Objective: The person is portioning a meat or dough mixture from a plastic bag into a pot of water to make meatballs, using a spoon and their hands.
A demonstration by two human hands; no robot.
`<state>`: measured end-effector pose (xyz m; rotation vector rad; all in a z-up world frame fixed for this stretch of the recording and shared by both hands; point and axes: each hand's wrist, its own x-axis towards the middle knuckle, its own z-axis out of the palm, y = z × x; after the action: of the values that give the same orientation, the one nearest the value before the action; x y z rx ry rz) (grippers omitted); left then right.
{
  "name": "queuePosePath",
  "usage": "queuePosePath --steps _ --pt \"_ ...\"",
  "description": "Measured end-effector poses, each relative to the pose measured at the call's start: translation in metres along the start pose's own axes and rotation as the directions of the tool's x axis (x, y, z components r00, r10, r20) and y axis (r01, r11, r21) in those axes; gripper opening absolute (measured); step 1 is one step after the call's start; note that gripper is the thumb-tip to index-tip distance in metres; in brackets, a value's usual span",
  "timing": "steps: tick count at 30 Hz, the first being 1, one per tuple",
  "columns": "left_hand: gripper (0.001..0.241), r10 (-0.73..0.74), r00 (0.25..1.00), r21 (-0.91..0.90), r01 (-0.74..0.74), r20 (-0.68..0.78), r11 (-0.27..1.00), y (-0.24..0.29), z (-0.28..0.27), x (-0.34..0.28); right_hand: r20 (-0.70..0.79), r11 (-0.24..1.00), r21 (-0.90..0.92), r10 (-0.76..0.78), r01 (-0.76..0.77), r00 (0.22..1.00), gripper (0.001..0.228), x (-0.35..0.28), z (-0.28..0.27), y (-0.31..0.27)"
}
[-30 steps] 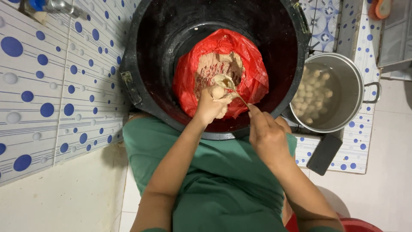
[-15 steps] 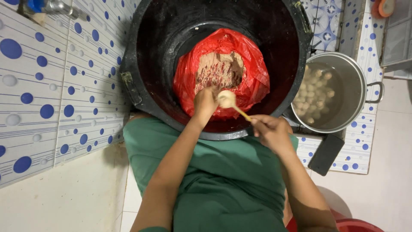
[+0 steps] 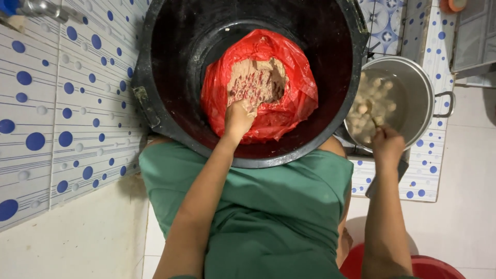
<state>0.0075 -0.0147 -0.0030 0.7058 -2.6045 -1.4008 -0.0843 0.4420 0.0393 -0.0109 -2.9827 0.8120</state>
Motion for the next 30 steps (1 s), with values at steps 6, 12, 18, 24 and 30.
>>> queuePosePath --steps 6,12,18,24,30 --pt "0.013 -0.131 0.989 -0.046 0.135 0.067 0.990 0.003 -0.011 -0.003 -0.102 0.977 -0.210 -0.006 -0.015 0.995 0.022 0.016 0.045 0.053" --pt "0.022 -0.242 0.943 -0.642 0.332 0.227 0.691 -0.019 0.020 0.006 -0.191 0.997 -0.046 -0.062 0.055 0.980 0.014 0.005 0.011 0.005" --pt "0.036 -0.258 0.912 -0.874 0.388 0.319 0.292 0.093 -0.060 -0.021 0.014 0.876 0.476 -0.086 0.069 0.996 0.019 -0.028 -0.006 -0.091" --pt "0.029 -0.025 0.945 -0.932 0.327 0.327 0.158 0.092 -0.054 -0.015 0.390 0.939 0.338 -0.194 0.056 0.900 0.012 -0.085 0.009 -0.194" --pt "0.014 0.398 0.909 -0.596 -0.387 -0.120 0.704 0.077 -0.041 -0.028 0.626 0.872 0.421 -0.080 -0.250 0.776 0.016 -0.084 -0.028 -0.246"
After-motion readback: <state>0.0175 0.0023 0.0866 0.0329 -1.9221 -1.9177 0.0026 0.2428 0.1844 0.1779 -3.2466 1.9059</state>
